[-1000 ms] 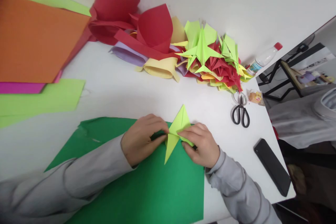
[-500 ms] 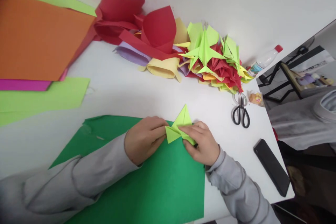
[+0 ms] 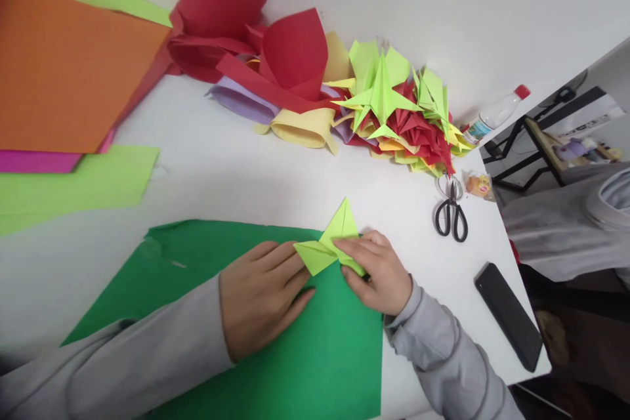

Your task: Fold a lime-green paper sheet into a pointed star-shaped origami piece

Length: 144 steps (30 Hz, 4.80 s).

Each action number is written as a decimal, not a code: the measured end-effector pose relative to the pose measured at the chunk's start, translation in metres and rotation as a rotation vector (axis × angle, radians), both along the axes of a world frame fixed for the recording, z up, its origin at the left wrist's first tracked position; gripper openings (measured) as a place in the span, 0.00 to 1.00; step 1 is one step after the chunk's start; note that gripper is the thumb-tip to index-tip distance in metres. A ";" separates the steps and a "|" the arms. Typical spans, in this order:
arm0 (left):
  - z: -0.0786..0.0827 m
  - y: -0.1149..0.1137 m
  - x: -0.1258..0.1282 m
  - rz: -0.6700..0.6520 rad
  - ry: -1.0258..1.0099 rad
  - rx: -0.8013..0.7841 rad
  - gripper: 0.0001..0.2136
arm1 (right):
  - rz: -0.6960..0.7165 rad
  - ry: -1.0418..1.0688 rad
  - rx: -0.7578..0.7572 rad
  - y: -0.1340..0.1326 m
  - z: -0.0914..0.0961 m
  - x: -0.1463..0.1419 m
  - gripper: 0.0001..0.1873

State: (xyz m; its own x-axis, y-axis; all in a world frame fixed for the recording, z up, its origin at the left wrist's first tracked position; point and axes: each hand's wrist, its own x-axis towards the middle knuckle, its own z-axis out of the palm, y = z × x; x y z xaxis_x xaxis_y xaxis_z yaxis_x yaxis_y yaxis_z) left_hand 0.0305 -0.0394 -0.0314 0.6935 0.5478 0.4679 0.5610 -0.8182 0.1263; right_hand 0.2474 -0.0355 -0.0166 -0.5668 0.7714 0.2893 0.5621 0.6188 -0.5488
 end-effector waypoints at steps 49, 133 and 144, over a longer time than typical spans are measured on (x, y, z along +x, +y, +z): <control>-0.008 0.007 0.004 0.013 -0.138 -0.156 0.22 | -0.131 -0.184 0.117 -0.005 0.005 0.000 0.16; -0.008 0.012 -0.005 0.063 -0.074 -0.058 0.18 | -0.062 -0.276 0.190 -0.005 0.003 0.003 0.16; -0.013 0.028 -0.018 0.010 -0.267 -0.100 0.10 | -0.043 -0.406 0.312 -0.008 0.000 0.002 0.16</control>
State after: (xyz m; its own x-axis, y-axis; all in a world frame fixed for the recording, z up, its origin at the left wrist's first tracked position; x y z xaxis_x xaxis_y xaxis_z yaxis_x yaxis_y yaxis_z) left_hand 0.0124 -0.0109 -0.0442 0.5472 0.6066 0.5767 0.5052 -0.7887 0.3503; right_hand 0.2489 -0.0431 -0.0164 -0.6506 0.7087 0.2728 0.7204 0.6897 -0.0737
